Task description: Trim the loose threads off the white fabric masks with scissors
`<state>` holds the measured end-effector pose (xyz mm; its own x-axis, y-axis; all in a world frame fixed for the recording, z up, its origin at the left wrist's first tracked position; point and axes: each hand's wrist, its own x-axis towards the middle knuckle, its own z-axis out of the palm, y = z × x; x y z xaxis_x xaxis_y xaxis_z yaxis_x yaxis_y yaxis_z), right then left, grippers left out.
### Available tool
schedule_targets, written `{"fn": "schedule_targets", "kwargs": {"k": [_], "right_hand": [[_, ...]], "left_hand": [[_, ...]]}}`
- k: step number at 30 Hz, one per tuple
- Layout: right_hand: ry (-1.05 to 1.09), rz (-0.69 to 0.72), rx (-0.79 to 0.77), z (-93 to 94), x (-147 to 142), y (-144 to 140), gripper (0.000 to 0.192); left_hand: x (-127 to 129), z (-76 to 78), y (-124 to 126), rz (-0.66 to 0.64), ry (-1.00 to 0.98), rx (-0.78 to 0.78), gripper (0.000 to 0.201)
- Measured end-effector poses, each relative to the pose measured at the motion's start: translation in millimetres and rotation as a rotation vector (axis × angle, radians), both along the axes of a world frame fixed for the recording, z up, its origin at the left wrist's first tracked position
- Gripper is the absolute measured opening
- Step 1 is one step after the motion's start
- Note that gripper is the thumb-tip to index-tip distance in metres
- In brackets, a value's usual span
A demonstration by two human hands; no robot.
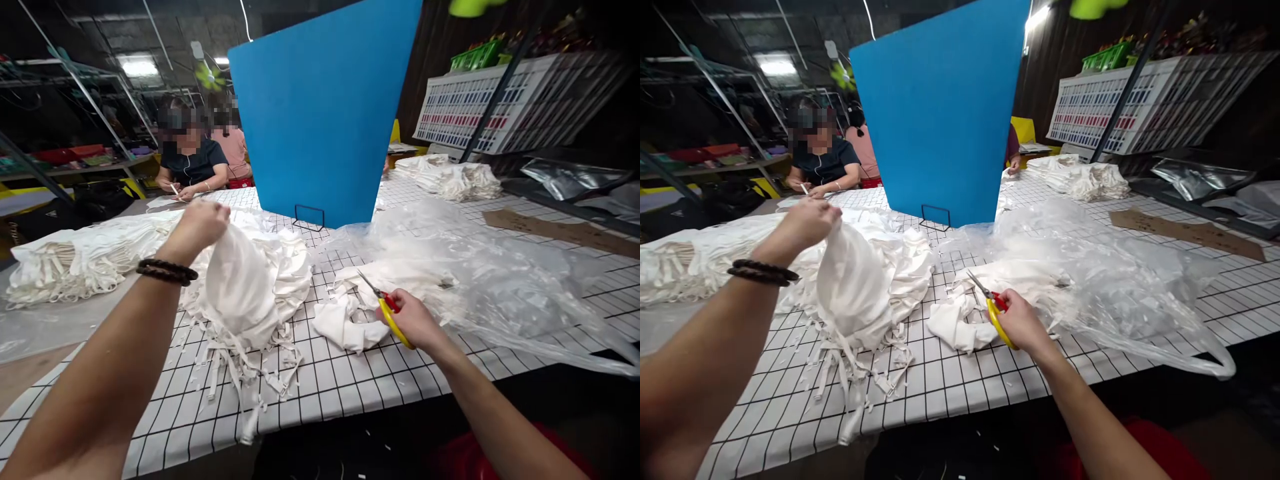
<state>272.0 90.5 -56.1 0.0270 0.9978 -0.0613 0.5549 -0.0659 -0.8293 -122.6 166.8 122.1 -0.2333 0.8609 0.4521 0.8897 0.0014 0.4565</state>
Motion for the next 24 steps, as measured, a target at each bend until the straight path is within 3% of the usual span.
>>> {"fn": "schedule_targets", "kwargs": {"k": [3,5,8,10,12,14,16,19,21,24], "right_hand": [[-0.037,0.075,-0.068,-1.3,-21,-10,0.031],[-0.062,0.104,-0.068,-0.7,-33,-22,0.027],[0.062,0.191,-0.061,1.1,-46,-51,0.020],[0.215,0.314,-0.125,0.6,-48,-71,0.021],[0.354,0.400,-0.221,-2.8,-43,-83,0.025],[0.427,0.349,-0.268,-8.6,-33,-82,0.030],[0.402,0.179,-0.198,-14.6,-20,-69,0.030],[0.140,-0.017,-0.018,-19.4,-4,-40,0.022],[-0.067,-0.035,0.021,-19.5,1,-25,0.018],[-0.214,-0.006,-0.002,-18.0,2,-16,0.018]], "left_hand": [[33,-42.9,-23,-0.042,0.160,-0.119,0.034],[67,-81.3,-44,-0.257,0.174,-0.237,0.034],[115,-135.8,-73,-0.661,0.009,-0.496,0.047],[136,-162.0,-86,-0.796,-0.060,-0.539,0.051],[143,-178.2,-95,-0.821,-0.122,-0.519,0.034],[138,-186.6,-103,-0.780,-0.175,-0.497,0.019],[127,-190.2,-111,-0.721,-0.314,-0.501,0.019],[107,-187.5,-125,-0.627,-0.606,-0.529,0.030],[100,-177.9,-135,-0.589,-0.656,-0.525,0.030],[101,-150.6,-160,-0.558,-0.587,-0.379,0.020]]}}
